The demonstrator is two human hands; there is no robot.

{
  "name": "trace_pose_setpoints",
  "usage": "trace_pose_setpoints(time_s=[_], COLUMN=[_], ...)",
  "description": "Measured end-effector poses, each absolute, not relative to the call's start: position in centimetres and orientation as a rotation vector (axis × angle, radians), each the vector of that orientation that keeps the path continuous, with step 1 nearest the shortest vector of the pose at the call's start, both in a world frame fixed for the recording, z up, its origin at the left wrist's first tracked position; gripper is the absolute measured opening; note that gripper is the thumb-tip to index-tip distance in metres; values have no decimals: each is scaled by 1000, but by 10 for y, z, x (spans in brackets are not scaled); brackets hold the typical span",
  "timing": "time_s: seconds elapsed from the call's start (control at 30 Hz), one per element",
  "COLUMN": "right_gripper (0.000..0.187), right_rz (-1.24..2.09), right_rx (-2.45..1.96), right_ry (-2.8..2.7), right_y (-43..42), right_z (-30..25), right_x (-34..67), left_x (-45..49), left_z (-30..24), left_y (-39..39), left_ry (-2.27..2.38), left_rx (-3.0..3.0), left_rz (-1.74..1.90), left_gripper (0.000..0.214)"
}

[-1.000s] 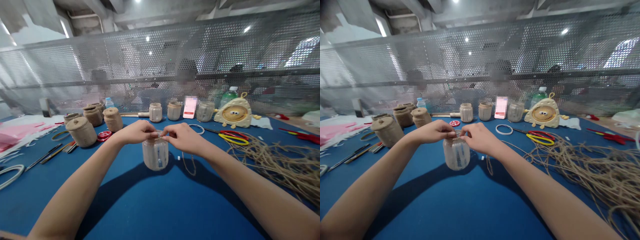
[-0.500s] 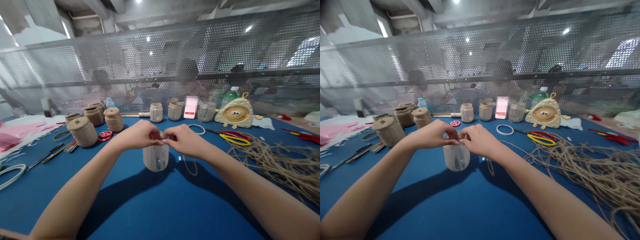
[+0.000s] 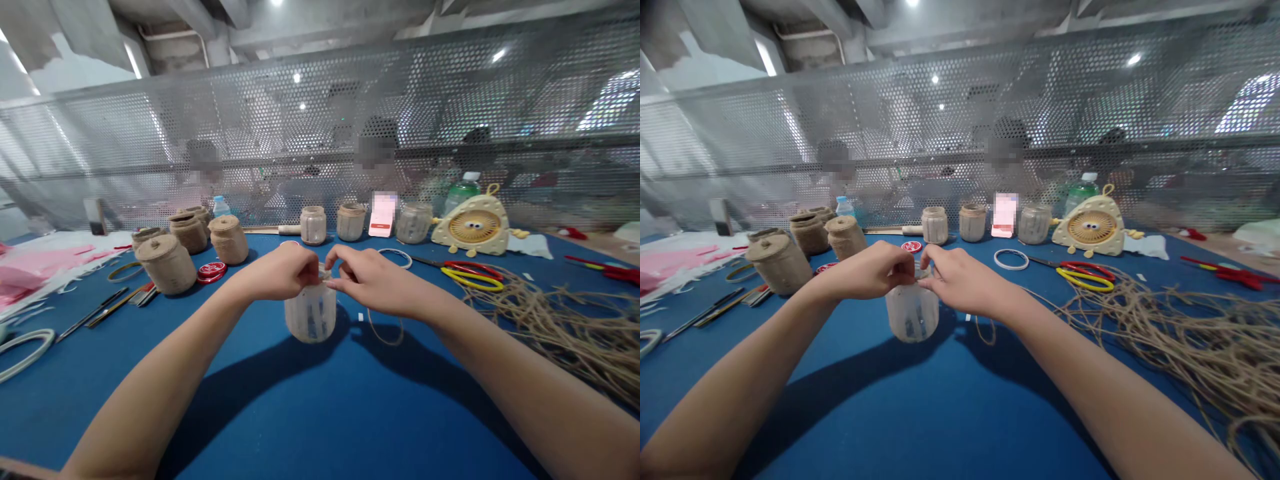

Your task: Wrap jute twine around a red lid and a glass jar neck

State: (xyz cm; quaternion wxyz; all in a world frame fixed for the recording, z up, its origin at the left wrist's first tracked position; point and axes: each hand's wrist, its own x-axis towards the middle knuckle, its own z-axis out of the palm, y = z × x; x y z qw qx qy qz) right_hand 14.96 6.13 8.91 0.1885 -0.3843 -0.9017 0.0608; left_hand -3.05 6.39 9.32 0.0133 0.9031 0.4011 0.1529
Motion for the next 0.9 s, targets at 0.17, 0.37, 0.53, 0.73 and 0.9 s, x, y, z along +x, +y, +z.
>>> trace_pose_setpoints(time_s=[0.17,0.37,0.53,0.73,0.9], right_gripper=[18,18,18,16,16], right_rz=[161,222,266,249,196], right_rx=[-1041,-1098,-1121,-1128,-1132], right_ry=[-2634,-2596,-2537,-2519,-2510], right_y=[65,66,67,69,67], right_z=[87,86,85,82,81], right_x=[150,147,145,143,142], left_x=[-31,-32,-33,-32,-32], left_z=[96,96,96,97,97], left_y=[65,66,66,65,64], left_ry=[1259,1234,1229,1218,1211], left_rx=[2760,2760,2766,2761,2780], left_rz=[465,455,450,449,445], left_gripper=[14,14,14,17,15])
